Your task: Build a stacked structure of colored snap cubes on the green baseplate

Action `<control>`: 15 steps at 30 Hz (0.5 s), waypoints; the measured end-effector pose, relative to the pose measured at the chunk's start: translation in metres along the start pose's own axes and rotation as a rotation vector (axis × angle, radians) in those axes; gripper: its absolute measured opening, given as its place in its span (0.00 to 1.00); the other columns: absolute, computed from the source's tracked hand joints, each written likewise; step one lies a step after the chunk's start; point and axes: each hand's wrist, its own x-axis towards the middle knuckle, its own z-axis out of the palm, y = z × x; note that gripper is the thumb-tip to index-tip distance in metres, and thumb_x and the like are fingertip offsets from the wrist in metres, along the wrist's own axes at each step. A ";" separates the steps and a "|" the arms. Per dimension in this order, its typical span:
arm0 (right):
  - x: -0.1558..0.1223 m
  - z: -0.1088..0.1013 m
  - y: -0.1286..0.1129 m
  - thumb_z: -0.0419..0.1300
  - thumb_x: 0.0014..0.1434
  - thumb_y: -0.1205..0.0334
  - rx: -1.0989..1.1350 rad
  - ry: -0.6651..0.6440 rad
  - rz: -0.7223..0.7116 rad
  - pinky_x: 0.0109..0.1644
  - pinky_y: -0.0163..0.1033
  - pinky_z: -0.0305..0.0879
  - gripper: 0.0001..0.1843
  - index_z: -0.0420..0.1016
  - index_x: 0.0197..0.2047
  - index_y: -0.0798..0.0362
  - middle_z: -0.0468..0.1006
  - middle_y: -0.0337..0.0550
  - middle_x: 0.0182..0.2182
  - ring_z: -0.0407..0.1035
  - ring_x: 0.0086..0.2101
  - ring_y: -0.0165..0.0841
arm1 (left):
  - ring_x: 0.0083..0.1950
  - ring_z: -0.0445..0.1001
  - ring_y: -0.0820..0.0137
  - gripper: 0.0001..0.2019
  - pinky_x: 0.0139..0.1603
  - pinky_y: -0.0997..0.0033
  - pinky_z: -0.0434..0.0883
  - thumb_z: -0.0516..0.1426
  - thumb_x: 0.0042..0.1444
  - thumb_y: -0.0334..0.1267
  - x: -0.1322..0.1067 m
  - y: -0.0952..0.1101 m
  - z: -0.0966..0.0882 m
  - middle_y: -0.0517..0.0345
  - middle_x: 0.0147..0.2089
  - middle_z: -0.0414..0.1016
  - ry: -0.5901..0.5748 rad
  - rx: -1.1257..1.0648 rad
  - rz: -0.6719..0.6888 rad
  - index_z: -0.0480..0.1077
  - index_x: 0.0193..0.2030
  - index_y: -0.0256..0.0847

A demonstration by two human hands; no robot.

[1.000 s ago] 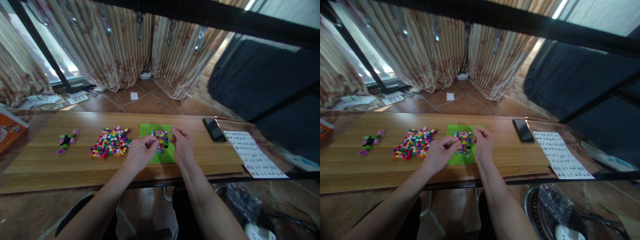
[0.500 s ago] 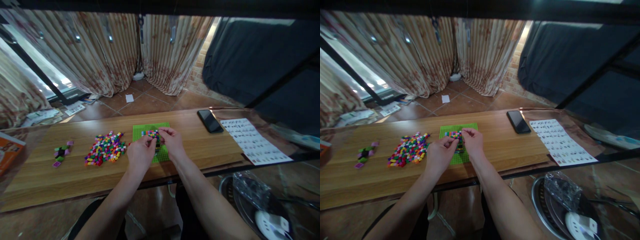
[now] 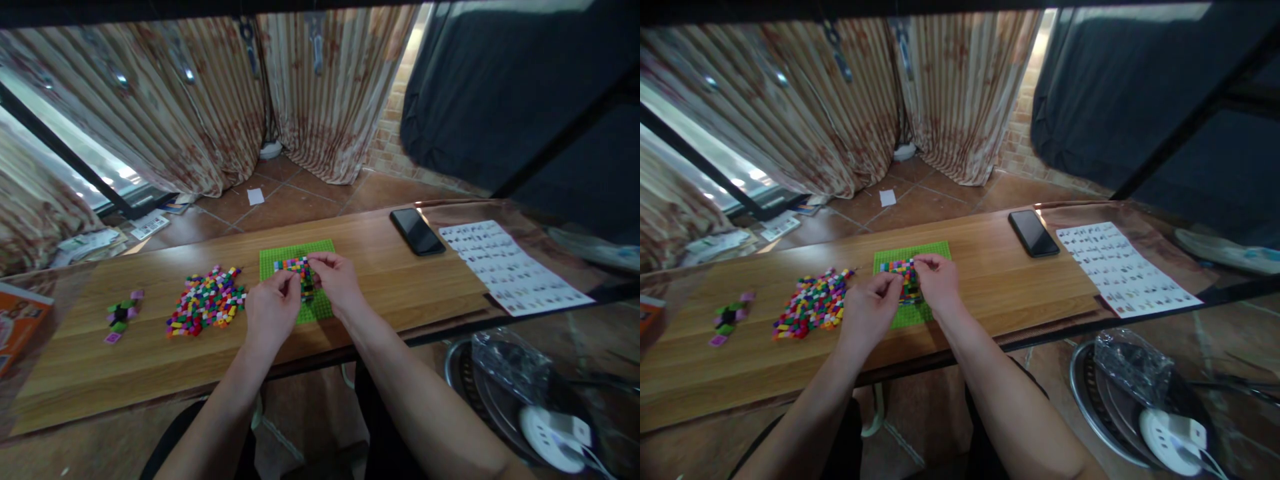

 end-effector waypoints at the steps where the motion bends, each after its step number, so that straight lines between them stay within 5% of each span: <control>1: 0.000 0.000 0.000 0.61 0.44 0.63 -0.002 0.002 -0.001 0.23 0.31 0.55 0.07 0.76 0.29 0.55 0.70 0.32 0.18 0.59 0.19 0.24 | 0.23 0.64 0.73 0.14 0.27 0.74 0.54 0.52 0.58 0.44 0.000 0.000 0.000 0.60 0.22 0.71 0.000 -0.005 -0.001 0.77 0.31 0.41; 15: 0.002 -0.008 0.004 0.65 0.38 0.67 -0.168 -0.073 -0.064 0.35 0.36 0.67 0.17 0.77 0.36 0.55 0.76 0.39 0.32 0.68 0.30 0.28 | 0.26 0.69 0.70 0.14 0.28 0.73 0.54 0.51 0.62 0.43 -0.006 0.001 0.008 0.57 0.25 0.75 0.070 0.202 0.059 0.77 0.38 0.43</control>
